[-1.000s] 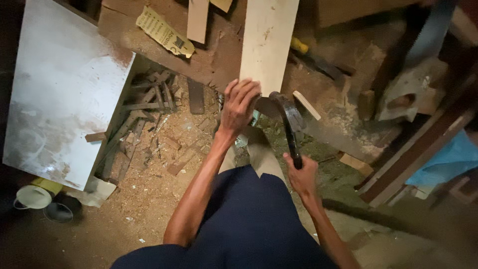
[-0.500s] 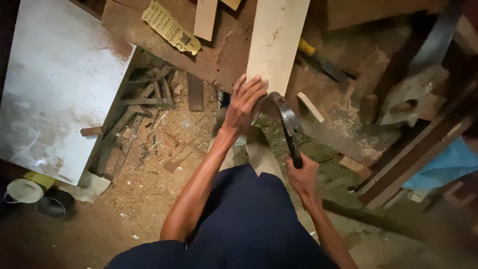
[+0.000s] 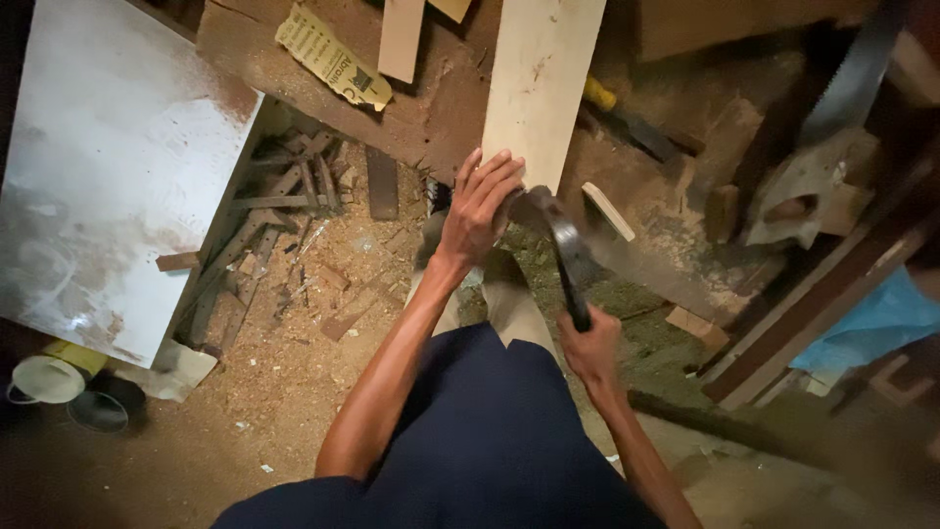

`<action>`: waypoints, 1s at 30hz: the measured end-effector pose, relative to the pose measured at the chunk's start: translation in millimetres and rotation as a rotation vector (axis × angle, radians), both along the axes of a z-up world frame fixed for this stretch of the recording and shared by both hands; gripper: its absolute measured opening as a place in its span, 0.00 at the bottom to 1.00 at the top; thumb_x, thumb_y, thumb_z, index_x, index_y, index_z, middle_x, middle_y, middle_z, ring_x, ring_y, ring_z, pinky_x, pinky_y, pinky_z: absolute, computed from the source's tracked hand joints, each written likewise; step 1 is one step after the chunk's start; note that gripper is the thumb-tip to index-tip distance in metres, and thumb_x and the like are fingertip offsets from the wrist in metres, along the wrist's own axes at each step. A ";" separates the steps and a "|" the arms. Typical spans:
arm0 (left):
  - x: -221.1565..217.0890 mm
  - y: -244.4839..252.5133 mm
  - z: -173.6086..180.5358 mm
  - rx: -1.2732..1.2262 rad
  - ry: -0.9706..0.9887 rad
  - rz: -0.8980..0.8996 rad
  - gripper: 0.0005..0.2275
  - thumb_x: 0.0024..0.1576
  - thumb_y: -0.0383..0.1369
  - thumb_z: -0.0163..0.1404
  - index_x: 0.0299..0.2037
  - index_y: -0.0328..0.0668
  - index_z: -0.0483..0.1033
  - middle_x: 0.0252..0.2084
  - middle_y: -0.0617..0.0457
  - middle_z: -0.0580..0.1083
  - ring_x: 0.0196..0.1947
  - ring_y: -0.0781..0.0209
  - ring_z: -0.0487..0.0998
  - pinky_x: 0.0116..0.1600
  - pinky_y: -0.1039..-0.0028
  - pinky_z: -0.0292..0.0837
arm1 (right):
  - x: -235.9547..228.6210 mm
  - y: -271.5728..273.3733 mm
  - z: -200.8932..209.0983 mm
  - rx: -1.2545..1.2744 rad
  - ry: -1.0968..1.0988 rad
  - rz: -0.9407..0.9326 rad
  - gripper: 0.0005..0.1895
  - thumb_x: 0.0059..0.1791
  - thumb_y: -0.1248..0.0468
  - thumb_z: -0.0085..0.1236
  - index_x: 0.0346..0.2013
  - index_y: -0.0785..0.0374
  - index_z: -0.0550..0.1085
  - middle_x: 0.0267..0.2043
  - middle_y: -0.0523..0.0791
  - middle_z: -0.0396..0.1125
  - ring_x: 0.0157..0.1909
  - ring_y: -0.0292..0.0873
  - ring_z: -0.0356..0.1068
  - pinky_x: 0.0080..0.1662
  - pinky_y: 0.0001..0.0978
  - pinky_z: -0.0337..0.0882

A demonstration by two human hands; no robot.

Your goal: The person assembles a small wooden box by hammering nails into a rectangular plank and attaching a smaller wooden piece. The person repeatedly hammers nails, adjusts the wood, and secures the components together on a cluttered workbench.

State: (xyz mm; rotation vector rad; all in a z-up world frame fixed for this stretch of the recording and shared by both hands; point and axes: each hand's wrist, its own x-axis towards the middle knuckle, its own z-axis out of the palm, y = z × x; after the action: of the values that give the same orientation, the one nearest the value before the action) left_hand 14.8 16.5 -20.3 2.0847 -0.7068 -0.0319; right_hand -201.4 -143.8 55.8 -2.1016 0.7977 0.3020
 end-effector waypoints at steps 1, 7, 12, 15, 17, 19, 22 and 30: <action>1.6 0.4 0.0 -0.003 -0.013 -0.007 0.13 0.60 0.23 0.56 0.54 0.35 0.76 0.64 0.51 0.73 0.70 0.54 0.67 0.78 0.53 0.55 | 3.0 0.2 -4.4 0.028 0.008 -0.001 0.19 0.51 0.60 0.58 0.20 0.68 0.66 0.16 0.41 0.54 0.19 0.34 0.51 0.23 0.33 0.54; 3.8 4.0 4.3 -0.010 0.028 -0.027 0.13 0.56 0.21 0.56 0.52 0.34 0.76 0.64 0.50 0.73 0.70 0.53 0.67 0.78 0.52 0.55 | -0.1 -0.9 -4.1 0.031 0.015 -0.048 0.20 0.52 0.59 0.57 0.20 0.67 0.66 0.14 0.41 0.53 0.18 0.35 0.50 0.23 0.33 0.53; 0.2 -0.7 1.0 -0.019 0.027 0.000 0.11 0.61 0.25 0.57 0.53 0.36 0.77 0.64 0.52 0.73 0.71 0.55 0.67 0.78 0.54 0.56 | -7.4 -2.5 -0.4 -0.054 -0.053 0.039 0.23 0.51 0.56 0.57 0.18 0.67 0.65 0.14 0.41 0.52 0.18 0.35 0.50 0.23 0.34 0.53; -1.1 0.2 -2.8 -0.011 0.014 -0.005 0.12 0.62 0.25 0.57 0.54 0.36 0.77 0.64 0.52 0.73 0.71 0.54 0.67 0.78 0.53 0.56 | -4.1 -1.4 -4.8 0.019 0.014 0.013 0.22 0.52 0.56 0.56 0.20 0.67 0.65 0.14 0.41 0.53 0.18 0.35 0.51 0.24 0.33 0.55; -0.4 -0.2 -4.9 -0.024 0.003 -0.004 0.11 0.62 0.25 0.57 0.54 0.35 0.76 0.64 0.51 0.73 0.71 0.54 0.67 0.78 0.53 0.56 | 0.2 -1.9 -12.6 0.048 0.119 0.008 0.22 0.52 0.57 0.57 0.21 0.69 0.65 0.15 0.43 0.52 0.18 0.37 0.49 0.24 0.36 0.52; -1.0 0.2 -4.0 -0.020 0.003 -0.008 0.11 0.62 0.25 0.56 0.54 0.35 0.77 0.64 0.52 0.73 0.70 0.55 0.67 0.78 0.53 0.56 | -2.5 0.1 -11.3 0.029 0.096 -0.041 0.21 0.52 0.57 0.59 0.21 0.68 0.67 0.15 0.43 0.54 0.19 0.35 0.50 0.24 0.35 0.53; 0.4 4.5 -4.1 -0.029 0.009 -0.006 0.09 0.62 0.25 0.56 0.52 0.36 0.76 0.64 0.52 0.73 0.71 0.55 0.67 0.78 0.53 0.56 | -0.9 4.5 -9.2 0.063 0.060 -0.113 0.22 0.51 0.57 0.61 0.20 0.68 0.68 0.16 0.41 0.55 0.19 0.33 0.52 0.23 0.33 0.55; 2.2 4.9 -9.8 0.009 0.033 -0.056 0.11 0.59 0.20 0.54 0.49 0.40 0.78 0.65 0.54 0.72 0.71 0.55 0.67 0.79 0.53 0.55 | 5.2 1.5 1.9 0.032 0.048 -0.090 0.22 0.52 0.55 0.61 0.20 0.67 0.69 0.14 0.41 0.54 0.19 0.34 0.51 0.24 0.33 0.52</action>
State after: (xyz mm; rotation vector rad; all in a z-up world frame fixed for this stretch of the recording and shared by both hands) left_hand 17.1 21.3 -30.1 2.0683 -0.7461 -0.1011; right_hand -196.3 -142.3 57.8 -2.0288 0.9069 0.3155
